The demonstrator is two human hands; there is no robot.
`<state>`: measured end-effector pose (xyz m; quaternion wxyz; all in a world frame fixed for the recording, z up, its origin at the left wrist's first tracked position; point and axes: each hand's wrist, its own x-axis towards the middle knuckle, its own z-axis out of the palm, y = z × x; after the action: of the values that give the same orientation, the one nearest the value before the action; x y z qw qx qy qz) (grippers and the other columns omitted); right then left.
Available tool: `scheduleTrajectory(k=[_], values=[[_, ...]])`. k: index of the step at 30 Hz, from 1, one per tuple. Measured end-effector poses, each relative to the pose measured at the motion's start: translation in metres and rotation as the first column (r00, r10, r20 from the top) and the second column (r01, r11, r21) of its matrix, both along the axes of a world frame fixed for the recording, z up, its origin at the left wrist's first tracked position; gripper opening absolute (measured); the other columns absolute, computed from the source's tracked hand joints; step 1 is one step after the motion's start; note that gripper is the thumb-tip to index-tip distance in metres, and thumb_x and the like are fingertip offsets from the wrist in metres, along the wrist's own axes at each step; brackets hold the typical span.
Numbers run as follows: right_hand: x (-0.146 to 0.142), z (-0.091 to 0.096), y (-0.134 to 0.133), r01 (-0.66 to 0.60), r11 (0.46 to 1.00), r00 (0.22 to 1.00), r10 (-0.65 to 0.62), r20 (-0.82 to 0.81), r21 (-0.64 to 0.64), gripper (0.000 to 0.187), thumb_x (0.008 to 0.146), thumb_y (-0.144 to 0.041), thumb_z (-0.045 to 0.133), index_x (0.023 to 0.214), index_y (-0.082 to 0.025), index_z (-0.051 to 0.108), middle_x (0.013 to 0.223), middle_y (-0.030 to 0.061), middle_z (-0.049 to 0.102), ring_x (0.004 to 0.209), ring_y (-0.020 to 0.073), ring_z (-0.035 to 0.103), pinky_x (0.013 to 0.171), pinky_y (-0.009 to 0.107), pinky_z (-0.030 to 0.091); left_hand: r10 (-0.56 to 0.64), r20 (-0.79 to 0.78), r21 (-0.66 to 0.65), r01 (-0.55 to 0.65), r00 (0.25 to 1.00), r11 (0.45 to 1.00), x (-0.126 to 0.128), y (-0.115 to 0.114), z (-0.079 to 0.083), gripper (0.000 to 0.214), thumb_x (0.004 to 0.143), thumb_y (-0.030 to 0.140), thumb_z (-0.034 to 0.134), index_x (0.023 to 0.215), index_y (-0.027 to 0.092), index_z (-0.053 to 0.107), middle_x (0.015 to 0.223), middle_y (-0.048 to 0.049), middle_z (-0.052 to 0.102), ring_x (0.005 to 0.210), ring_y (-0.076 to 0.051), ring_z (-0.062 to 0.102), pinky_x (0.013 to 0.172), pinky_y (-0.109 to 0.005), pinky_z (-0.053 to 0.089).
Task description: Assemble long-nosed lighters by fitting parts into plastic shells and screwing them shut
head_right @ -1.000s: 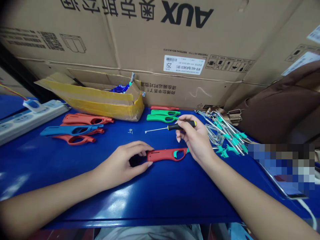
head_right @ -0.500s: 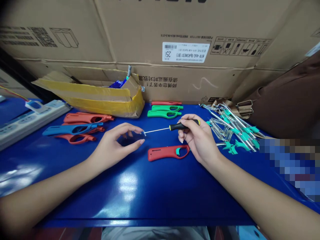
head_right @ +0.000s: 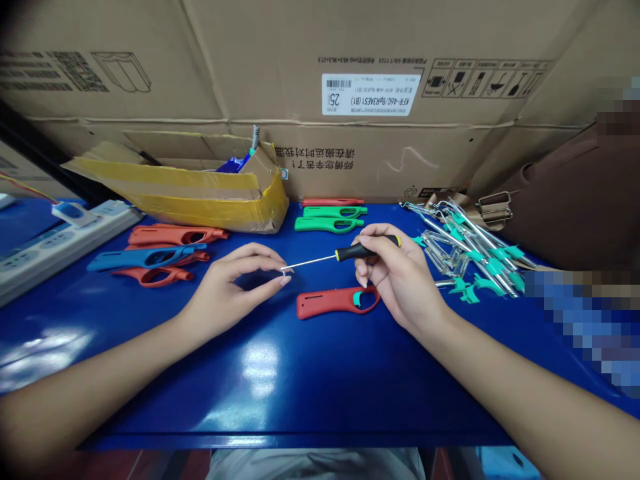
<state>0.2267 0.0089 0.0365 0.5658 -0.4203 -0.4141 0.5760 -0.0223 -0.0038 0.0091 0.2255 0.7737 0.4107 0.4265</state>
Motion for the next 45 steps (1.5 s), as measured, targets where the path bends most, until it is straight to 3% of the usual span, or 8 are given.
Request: scheduleTrajectory(k=[8, 12, 20, 34, 45], values=[[0.003, 0.000, 0.002, -0.008, 0.999, 0.999, 0.007, 0.037, 0.032, 0.013, 0.075, -0.026, 0.071, 0.081, -0.024, 0.059, 0.085, -0.0003, 0.060, 0.053, 0.0085, 0.048, 0.045, 0.025, 0.043, 0.024, -0.062, 0.047, -0.021, 0.998, 0.999, -0.002, 0.004, -0.001, 0.008, 0.091, 0.027, 0.071, 0.091, 0.022, 0.078, 0.099, -0.0045, 0.072, 0.093, -0.018, 0.068, 0.089, -0.033, 0.056], [0.005, -0.001, 0.004, -0.008, 0.999, 0.999, 0.006, 0.041, 0.039, 0.014, 0.075, -0.025, 0.071, 0.082, -0.024, 0.059, 0.083, -0.0008, 0.059, 0.051, 0.0084, 0.048, 0.044, 0.025, 0.042, 0.160, -0.255, 0.201, -0.110, 0.953, 0.973, -0.015, 0.016, 0.000, 0.011, 0.092, 0.027, 0.068, 0.091, 0.022, 0.078, 0.100, -0.0044, 0.072, 0.097, -0.019, 0.067, 0.091, -0.035, 0.053], [0.004, 0.000, 0.004, 0.018, 1.000, 1.000, -0.018, -0.002, 0.019, 0.013, 0.074, -0.022, 0.072, 0.080, -0.022, 0.061, 0.081, -0.0007, 0.060, 0.051, 0.0078, 0.049, 0.042, 0.023, 0.041, 0.383, -0.394, 0.281, -0.288, 0.835, 0.916, -0.038, 0.033, 0.006, 0.013, 0.089, 0.031, 0.070, 0.087, 0.023, 0.079, 0.109, -0.0071, 0.073, 0.100, -0.028, 0.063, 0.090, -0.043, 0.047], [0.005, 0.000, 0.003, 0.017, 0.999, 0.999, -0.015, -0.040, 0.044, 0.014, 0.073, -0.020, 0.075, 0.080, -0.020, 0.063, 0.079, -0.0005, 0.062, 0.049, 0.0090, 0.053, 0.041, 0.023, 0.042, 0.380, -0.531, 0.222, -0.308, 0.757, 0.925, -0.037, 0.034, 0.007, 0.014, 0.088, 0.024, 0.069, 0.089, 0.021, 0.082, 0.111, -0.0057, 0.079, 0.098, -0.029, 0.068, 0.087, -0.043, 0.052], [0.006, 0.001, 0.003, 0.027, 0.999, 0.998, -0.024, -0.065, 0.039, 0.014, 0.072, -0.018, 0.076, 0.078, -0.019, 0.064, 0.078, -0.0005, 0.064, 0.048, 0.0094, 0.053, 0.040, 0.022, 0.041, 0.346, -0.480, 0.176, -0.298, 0.806, 0.938, -0.039, 0.034, 0.006, 0.013, 0.088, 0.021, 0.069, 0.088, 0.019, 0.081, 0.106, -0.0069, 0.080, 0.098, -0.030, 0.071, 0.090, -0.046, 0.053]])
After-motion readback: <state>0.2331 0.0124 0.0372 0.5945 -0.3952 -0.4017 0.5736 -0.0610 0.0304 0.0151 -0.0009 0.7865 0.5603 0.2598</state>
